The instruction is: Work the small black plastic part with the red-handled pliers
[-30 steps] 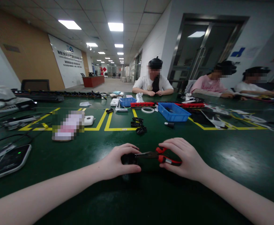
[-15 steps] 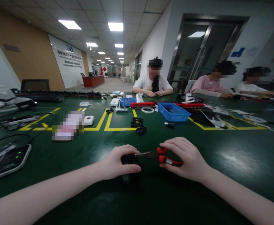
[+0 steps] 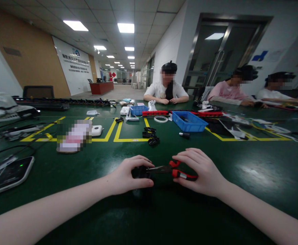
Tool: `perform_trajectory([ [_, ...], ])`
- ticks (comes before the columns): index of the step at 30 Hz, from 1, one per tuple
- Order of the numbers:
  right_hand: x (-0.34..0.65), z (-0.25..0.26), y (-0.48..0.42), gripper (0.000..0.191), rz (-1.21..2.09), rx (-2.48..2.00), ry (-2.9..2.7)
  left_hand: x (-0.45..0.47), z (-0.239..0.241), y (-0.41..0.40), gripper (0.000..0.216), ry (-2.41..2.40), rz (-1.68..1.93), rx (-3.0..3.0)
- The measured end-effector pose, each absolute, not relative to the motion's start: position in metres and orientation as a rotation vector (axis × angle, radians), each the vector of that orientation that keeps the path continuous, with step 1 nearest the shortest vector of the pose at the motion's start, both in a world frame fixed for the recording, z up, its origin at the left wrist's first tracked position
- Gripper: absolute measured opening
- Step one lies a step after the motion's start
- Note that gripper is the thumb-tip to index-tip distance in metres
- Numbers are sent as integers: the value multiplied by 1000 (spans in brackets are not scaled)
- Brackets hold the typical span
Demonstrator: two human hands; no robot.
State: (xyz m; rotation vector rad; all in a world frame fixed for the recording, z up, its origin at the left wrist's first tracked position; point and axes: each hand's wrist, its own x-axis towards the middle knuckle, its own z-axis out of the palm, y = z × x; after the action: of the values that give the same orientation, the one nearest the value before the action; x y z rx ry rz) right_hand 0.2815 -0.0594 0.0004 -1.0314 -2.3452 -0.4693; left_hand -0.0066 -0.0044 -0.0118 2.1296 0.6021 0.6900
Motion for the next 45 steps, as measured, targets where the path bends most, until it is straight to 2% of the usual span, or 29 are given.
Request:
perform_trajectory([
  [18, 285, -4, -59, 49, -654, -979, -2323, -8, -7, -6, 42, 623, 656, 2118],
  [31, 289, -7, -57, 63, -617, -990, -2311, -7, -9, -6, 41, 631, 659, 2117],
  [45, 287, -7, -57, 56, -599, -1024, -2265, -6, -11, -6, 39, 616, 679, 2139],
])
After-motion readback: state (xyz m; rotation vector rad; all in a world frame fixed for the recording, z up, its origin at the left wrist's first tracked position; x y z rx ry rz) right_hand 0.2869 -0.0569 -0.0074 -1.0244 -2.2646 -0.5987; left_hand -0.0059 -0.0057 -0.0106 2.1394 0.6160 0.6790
